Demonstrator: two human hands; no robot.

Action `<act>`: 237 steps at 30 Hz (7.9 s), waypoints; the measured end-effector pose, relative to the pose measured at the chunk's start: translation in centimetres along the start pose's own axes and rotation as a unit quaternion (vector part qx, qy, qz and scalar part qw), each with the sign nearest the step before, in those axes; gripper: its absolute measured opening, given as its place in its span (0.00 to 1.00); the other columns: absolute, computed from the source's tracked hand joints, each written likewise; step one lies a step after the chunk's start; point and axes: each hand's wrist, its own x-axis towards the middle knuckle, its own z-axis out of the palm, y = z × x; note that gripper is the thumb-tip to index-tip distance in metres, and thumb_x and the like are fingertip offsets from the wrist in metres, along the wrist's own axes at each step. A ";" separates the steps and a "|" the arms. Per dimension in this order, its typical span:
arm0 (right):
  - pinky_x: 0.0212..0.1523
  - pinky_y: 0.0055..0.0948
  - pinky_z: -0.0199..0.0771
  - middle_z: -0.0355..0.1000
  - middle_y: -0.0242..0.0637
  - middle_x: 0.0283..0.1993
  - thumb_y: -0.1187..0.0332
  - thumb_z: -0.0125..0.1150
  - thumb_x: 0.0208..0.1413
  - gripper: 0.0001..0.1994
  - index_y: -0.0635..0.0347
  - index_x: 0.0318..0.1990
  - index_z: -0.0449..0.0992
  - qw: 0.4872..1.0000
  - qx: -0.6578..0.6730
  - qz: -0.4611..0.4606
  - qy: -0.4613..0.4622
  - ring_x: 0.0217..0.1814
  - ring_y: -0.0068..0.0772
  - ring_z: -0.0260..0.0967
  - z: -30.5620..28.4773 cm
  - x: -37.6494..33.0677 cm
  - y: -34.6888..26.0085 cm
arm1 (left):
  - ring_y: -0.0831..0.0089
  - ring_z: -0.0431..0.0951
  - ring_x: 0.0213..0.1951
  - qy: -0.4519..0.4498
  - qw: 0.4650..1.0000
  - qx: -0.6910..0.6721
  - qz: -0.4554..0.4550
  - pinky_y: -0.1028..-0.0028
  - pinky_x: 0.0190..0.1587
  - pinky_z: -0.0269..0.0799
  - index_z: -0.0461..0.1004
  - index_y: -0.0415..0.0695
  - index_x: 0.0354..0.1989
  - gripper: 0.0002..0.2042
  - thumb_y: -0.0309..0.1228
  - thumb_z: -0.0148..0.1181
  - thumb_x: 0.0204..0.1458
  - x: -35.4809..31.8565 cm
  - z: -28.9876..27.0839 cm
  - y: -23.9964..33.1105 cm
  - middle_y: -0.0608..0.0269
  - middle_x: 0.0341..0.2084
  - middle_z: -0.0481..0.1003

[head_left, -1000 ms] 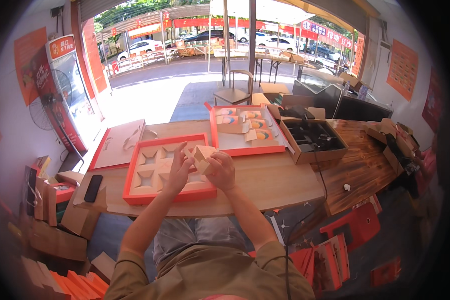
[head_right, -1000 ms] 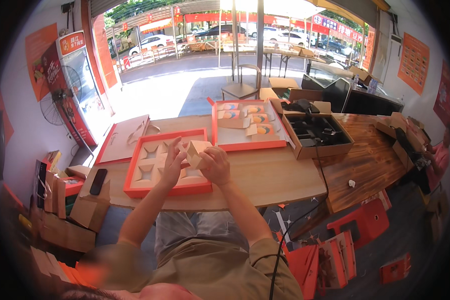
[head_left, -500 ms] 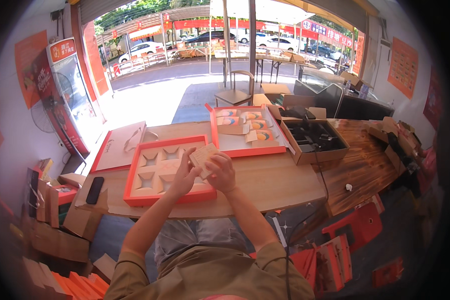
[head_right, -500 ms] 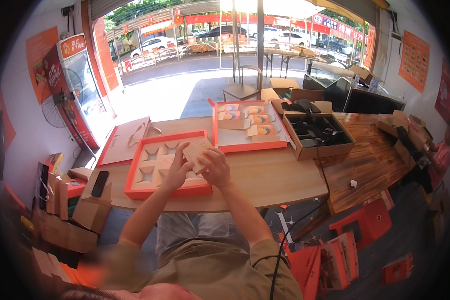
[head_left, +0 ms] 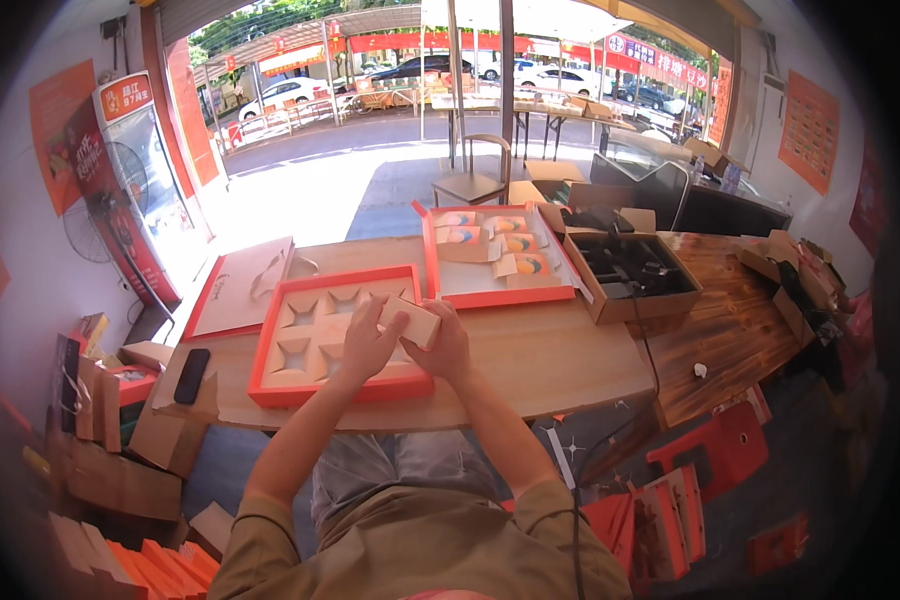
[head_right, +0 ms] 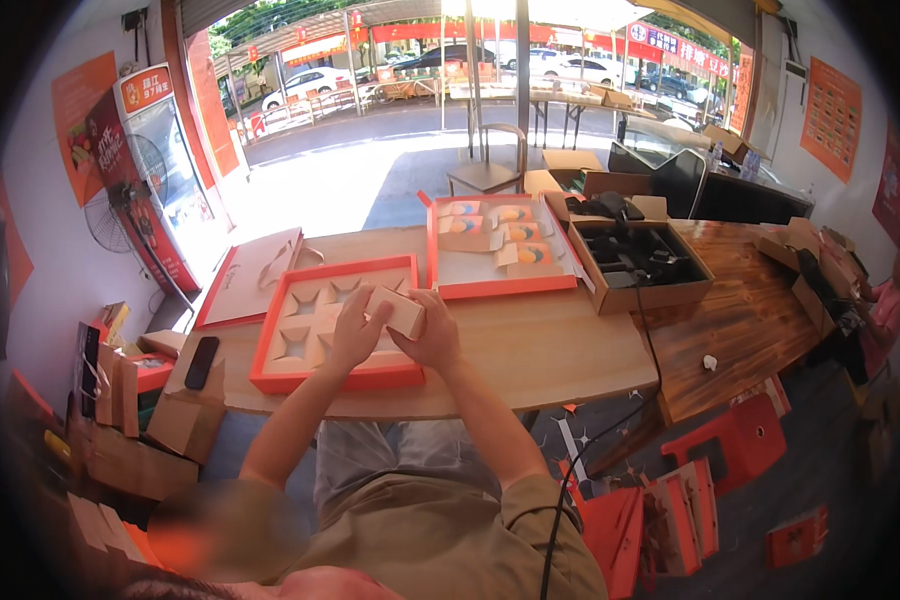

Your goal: The person assembles a red cardboard box by folding and taping its sides. They then place a white foam insert with six compartments into the box and put small individually wrapped items into the compartments.

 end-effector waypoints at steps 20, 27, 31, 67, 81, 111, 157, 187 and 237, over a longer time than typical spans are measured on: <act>0.52 0.24 0.78 0.81 0.35 0.51 0.64 0.63 0.72 0.16 0.67 0.58 0.81 0.858 0.349 0.367 0.085 0.50 0.21 0.77 1.2 -0.6 3.0 | 0.72 0.80 0.52 -0.141 0.968 -0.198 -0.056 0.70 0.50 0.81 0.54 0.42 0.81 0.42 0.27 0.71 0.59 -0.7 -0.1 -0.7 0.55 0.65 0.70; 0.51 0.21 0.77 0.82 0.33 0.49 0.63 0.59 0.75 0.19 0.69 0.61 0.81 0.868 0.309 0.389 0.013 0.49 0.17 0.77 0.9 -1.2 3.7 | 0.73 0.78 0.50 -0.069 0.975 -0.204 -0.044 0.69 0.53 0.77 0.60 0.42 0.76 0.33 0.27 0.65 0.63 -1.0 0.2 -1.7 0.56 0.59 0.74; 0.63 0.31 0.74 0.80 0.39 0.59 0.63 0.53 0.77 0.22 0.68 0.69 0.74 0.906 0.293 0.296 -0.077 0.60 0.29 0.76 1.3 -1.7 3.7 | 0.72 0.77 0.49 -0.033 0.969 -0.238 -0.058 0.69 0.53 0.76 0.62 0.41 0.71 0.26 0.27 0.61 0.66 -0.5 0.0 -3.2 0.57 0.53 0.74; 0.68 0.41 0.74 0.77 0.47 0.64 0.72 0.72 0.56 0.41 0.62 0.78 0.62 0.966 0.132 0.159 -0.158 0.69 0.42 0.75 0.4 -0.5 0.6 | 0.43 0.72 0.66 -0.036 0.994 0.068 -0.072 0.56 0.67 0.72 0.41 0.36 0.81 0.66 0.45 0.82 0.39 1.4 -3.3 1.5 0.34 0.65 0.65; 0.77 0.42 0.63 0.68 0.49 0.73 0.68 0.69 0.52 0.32 0.60 0.69 0.76 0.948 -0.013 0.293 -0.127 0.79 0.48 0.62 2.0 -3.2 6.5 | 0.46 0.77 0.61 -0.276 0.946 0.172 -0.019 0.59 0.63 0.74 0.58 0.42 0.79 0.52 0.35 0.74 0.39 3.5 -11.6 -1.0 0.42 0.65 0.72; 0.77 0.47 0.64 0.64 0.57 0.74 0.66 0.69 0.54 0.28 0.60 0.65 0.80 0.937 0.021 0.314 -0.152 0.78 0.57 0.61 2.1 -3.5 6.6 | 0.40 0.68 0.65 -0.350 0.898 0.264 0.030 0.50 0.68 0.67 0.61 0.49 0.78 0.48 0.46 0.67 0.44 -1.2 -12.4 -4.4 0.40 0.62 0.70; 0.78 0.48 0.63 0.62 0.58 0.76 0.63 0.68 0.57 0.29 0.57 0.67 0.79 0.936 0.022 0.310 -0.164 0.80 0.58 0.59 1.9 -3.5 6.5 | 0.45 0.74 0.63 -0.357 0.899 0.251 0.026 0.54 0.65 0.71 0.66 0.49 0.77 0.49 0.58 0.75 0.47 -0.8 -12.3 -4.0 0.44 0.60 0.74; 0.78 0.47 0.62 0.61 0.57 0.77 0.61 0.69 0.57 0.29 0.55 0.68 0.78 0.927 0.029 0.329 -0.176 0.80 0.57 0.59 2.0 -3.8 6.4 | 0.48 0.79 0.54 -0.342 0.916 0.207 0.023 0.57 0.58 0.75 0.72 0.45 0.72 0.49 0.57 0.77 0.40 -0.8 -11.9 -4.2 0.46 0.49 0.78; 0.77 0.46 0.65 0.59 0.57 0.78 0.64 0.66 0.55 0.30 0.53 0.69 0.78 0.933 0.024 0.307 -0.187 0.80 0.57 0.59 2.0 -4.2 7.6 | 0.41 0.73 0.62 -0.289 0.898 0.329 0.029 0.51 0.65 0.70 0.70 0.45 0.70 0.48 0.62 0.73 0.44 -2.1 -9.6 -3.3 0.41 0.57 0.75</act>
